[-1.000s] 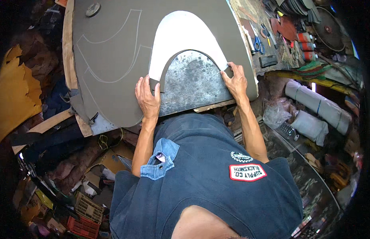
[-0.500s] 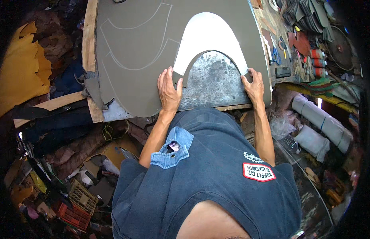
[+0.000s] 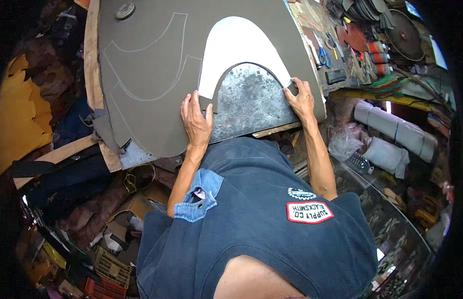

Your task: Tracing various metal shoe patterns onto a large sheet of material using a marking pen.

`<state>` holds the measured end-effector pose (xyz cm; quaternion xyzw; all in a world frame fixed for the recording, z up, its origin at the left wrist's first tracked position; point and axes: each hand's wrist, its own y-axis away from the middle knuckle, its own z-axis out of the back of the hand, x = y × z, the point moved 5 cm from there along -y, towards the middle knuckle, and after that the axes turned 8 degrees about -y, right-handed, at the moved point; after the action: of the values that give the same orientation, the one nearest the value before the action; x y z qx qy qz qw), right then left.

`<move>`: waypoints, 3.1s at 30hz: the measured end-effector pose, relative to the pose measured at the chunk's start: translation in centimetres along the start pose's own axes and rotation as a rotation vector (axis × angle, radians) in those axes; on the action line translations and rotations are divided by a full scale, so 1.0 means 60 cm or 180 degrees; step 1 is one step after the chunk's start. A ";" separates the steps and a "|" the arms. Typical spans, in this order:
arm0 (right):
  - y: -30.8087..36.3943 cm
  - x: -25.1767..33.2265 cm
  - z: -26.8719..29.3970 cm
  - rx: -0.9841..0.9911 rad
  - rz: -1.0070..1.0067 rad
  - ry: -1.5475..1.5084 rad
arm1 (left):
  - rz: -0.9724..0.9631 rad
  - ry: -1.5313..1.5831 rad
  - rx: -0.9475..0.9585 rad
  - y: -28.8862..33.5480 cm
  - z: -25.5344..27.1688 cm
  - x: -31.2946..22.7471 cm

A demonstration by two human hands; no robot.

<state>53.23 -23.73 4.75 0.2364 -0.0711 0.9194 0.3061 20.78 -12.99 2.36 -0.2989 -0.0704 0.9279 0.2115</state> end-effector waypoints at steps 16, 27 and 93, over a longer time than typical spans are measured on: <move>0.014 -0.068 0.042 -0.0893 -0.1266 -0.5415 | -0.0798 0.0370 0.0253 -0.101 0.038 0.050; 0.090 0.179 -0.115 0.1399 -0.1823 -0.5647 | -0.2199 -0.0530 0.1922 -0.210 -0.034 0.073; 0.050 0.342 -0.195 0.0973 0.1463 -0.1429 | -0.2410 -0.0574 0.2310 -0.243 -0.056 0.056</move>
<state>32.48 -12.03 4.34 0.4534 -0.0495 0.8895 0.0291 25.40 1.63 1.59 -0.0792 0.1342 0.7733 0.6145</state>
